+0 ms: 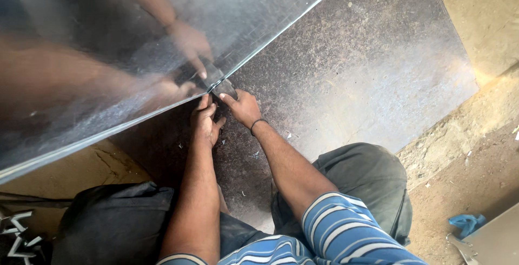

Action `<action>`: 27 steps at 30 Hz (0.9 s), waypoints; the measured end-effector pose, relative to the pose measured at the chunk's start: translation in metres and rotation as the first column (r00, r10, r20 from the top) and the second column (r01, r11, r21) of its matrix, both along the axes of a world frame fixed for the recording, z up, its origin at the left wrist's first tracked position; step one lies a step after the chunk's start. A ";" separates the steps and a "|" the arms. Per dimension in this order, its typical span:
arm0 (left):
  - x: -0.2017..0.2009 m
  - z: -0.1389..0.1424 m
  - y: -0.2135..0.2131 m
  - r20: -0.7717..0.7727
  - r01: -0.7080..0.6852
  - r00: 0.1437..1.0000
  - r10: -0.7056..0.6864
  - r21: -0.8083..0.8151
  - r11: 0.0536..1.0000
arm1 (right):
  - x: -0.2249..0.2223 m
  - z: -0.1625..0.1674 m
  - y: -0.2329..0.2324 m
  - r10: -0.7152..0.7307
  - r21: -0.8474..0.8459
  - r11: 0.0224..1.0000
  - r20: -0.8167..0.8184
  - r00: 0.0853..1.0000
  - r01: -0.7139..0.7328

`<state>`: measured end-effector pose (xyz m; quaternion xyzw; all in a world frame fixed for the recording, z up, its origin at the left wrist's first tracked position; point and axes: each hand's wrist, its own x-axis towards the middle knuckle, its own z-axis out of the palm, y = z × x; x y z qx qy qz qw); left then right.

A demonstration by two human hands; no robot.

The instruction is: The person sits on the floor of a metal workshop and folds the edges of galvanized sheet metal panels by hand, using a metal stake as a support. They hammer the folded seams of sheet metal boxes to close and flatten the joints, repositioning the panels between strikes.

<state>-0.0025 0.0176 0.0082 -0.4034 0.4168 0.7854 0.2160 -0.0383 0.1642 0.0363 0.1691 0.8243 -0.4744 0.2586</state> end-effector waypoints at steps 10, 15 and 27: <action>0.000 0.002 -0.002 -0.006 0.011 1.000 -0.011 -0.012 1.000 | 0.001 -0.003 -0.004 0.018 0.019 1.000 -0.040 0.999 -0.017; 0.000 0.003 -0.004 0.003 0.011 1.000 -0.011 -0.026 1.000 | 0.000 -0.004 -0.008 0.017 0.001 1.000 -0.038 0.999 -0.017; -0.001 0.000 -0.008 0.013 0.028 1.000 -0.027 -0.052 0.998 | 0.001 -0.004 -0.011 0.031 0.000 1.000 -0.015 0.999 -0.031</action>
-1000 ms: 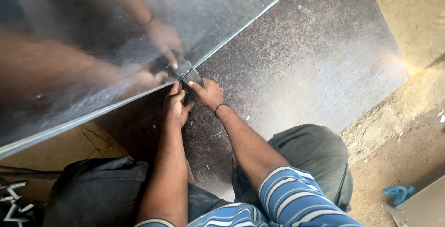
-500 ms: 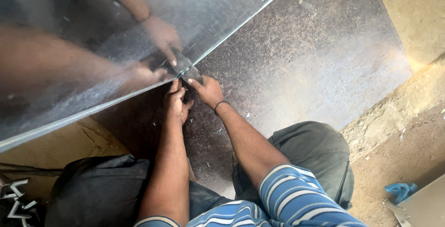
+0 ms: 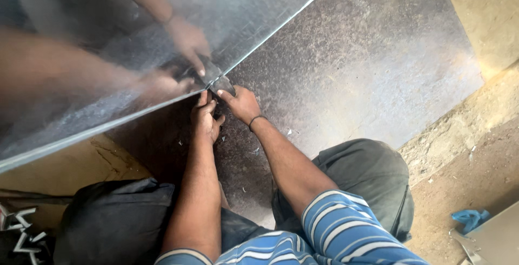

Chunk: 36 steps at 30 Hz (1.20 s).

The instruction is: The person sits on the floor of a metal workshop and folds the edges of galvanized sheet metal panels by hand, using a metal stake as a support. They hammer the folded seams of sheet metal boxes to close and flatten the joints, repositioning the panels between strikes.

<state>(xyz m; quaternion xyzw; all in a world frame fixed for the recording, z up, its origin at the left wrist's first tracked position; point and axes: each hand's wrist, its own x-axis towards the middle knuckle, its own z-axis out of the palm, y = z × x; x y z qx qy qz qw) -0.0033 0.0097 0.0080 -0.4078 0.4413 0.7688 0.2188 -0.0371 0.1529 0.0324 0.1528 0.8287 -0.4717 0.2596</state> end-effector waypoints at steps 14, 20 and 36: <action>0.000 -0.014 0.004 0.020 -0.036 0.999 0.036 0.006 0.999 | -0.005 -0.005 0.003 0.014 0.006 1.000 -0.031 0.999 -0.014; 0.001 -0.020 0.002 0.013 -0.054 0.998 0.054 0.024 0.998 | -0.002 -0.010 0.001 0.027 0.028 0.999 -0.063 0.998 -0.026; 0.000 -0.028 0.003 0.043 -0.034 0.999 0.033 0.016 0.999 | -0.001 -0.023 0.003 0.031 0.019 0.999 -0.106 0.994 -0.029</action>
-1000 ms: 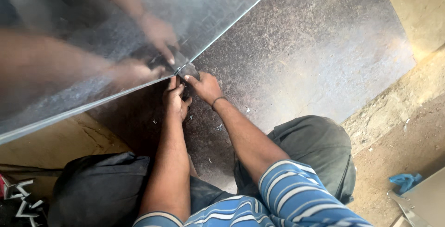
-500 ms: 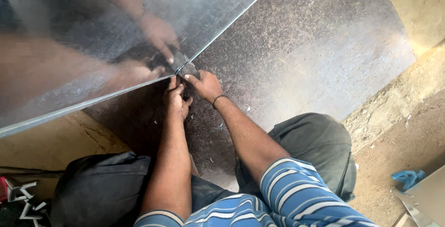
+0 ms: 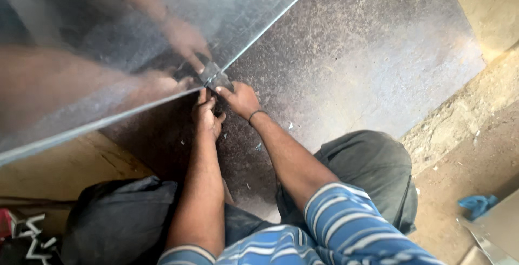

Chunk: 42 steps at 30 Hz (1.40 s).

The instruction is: The person sits on the floor of a metal workshop and folds the edges of galvanized sheet metal panels by hand, using a metal stake as a support. They hammer the folded seams of sheet metal boxes to close and flatten the joints, repositioning the panels between strikes.

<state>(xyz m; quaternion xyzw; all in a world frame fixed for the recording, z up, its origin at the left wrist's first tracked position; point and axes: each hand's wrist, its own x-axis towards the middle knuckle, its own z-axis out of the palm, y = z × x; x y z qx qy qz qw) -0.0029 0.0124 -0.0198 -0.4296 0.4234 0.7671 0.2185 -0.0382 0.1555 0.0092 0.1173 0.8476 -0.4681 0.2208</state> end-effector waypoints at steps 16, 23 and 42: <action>-0.002 0.006 0.003 0.006 -0.017 1.000 0.017 -0.008 1.000 | -0.003 0.020 -0.001 -0.003 0.005 1.000 0.064 0.998 0.003; -0.001 0.007 -0.001 -0.014 -0.068 0.998 0.069 0.045 0.997 | 0.002 0.048 -0.003 0.001 -0.066 0.998 0.073 0.997 0.004; -0.003 0.011 -0.006 -0.024 -0.101 0.994 0.103 0.074 0.992 | 0.007 0.056 -0.008 -0.030 -0.064 0.997 0.074 0.997 0.035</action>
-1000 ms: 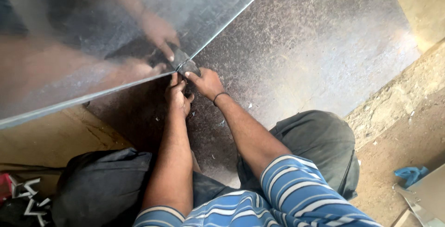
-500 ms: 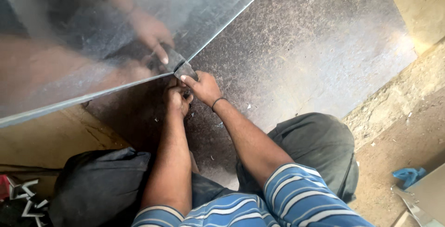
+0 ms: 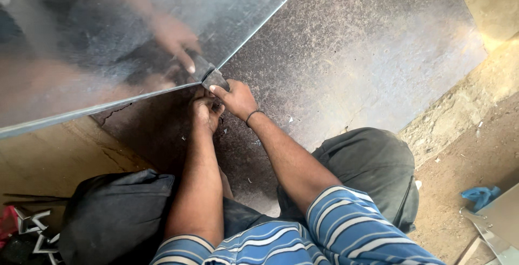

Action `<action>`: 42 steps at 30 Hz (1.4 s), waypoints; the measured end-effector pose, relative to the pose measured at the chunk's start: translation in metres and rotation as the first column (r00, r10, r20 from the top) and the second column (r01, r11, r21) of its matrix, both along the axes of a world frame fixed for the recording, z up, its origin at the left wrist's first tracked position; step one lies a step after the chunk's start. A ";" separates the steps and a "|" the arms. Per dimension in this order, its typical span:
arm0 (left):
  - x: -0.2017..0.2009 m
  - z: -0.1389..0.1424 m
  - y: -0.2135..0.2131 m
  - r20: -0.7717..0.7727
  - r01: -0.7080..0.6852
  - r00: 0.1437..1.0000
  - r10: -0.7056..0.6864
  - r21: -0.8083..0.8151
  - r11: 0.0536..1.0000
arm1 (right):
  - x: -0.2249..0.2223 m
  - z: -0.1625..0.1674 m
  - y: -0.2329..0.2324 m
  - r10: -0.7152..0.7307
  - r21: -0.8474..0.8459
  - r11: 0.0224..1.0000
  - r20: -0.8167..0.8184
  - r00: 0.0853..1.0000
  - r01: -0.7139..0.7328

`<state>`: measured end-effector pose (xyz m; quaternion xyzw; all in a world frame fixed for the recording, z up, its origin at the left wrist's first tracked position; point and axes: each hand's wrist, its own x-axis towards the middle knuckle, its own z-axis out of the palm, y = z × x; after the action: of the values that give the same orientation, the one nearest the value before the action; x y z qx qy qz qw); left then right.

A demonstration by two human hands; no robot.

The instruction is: The person sits on the floor of a metal workshop and folds the edges of galvanized sheet metal panels by hand, using a metal stake as a support. They hammer the folded seams of sheet metal boxes to close and flatten the joints, repositioning the panels between strikes.

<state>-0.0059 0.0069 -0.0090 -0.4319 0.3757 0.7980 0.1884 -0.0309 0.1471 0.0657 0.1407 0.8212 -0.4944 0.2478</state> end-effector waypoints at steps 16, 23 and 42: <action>0.000 0.003 0.005 0.038 0.019 0.999 -0.018 -0.032 0.999 | -0.001 0.002 -0.003 0.031 0.029 0.999 0.007 0.999 -0.031; 0.001 -0.002 0.009 0.006 -0.042 0.999 0.042 0.018 0.999 | -0.005 0.001 0.000 0.059 0.054 0.997 0.026 0.998 -0.060; 0.003 -0.012 0.015 0.044 -0.070 0.997 0.070 -0.004 0.998 | -0.004 0.003 0.001 0.050 0.040 0.998 -0.014 0.999 -0.050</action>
<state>-0.0025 0.0216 -0.0206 -0.4627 0.3569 0.7939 0.1680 -0.0347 0.1483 0.0691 0.1215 0.8359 -0.4727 0.2512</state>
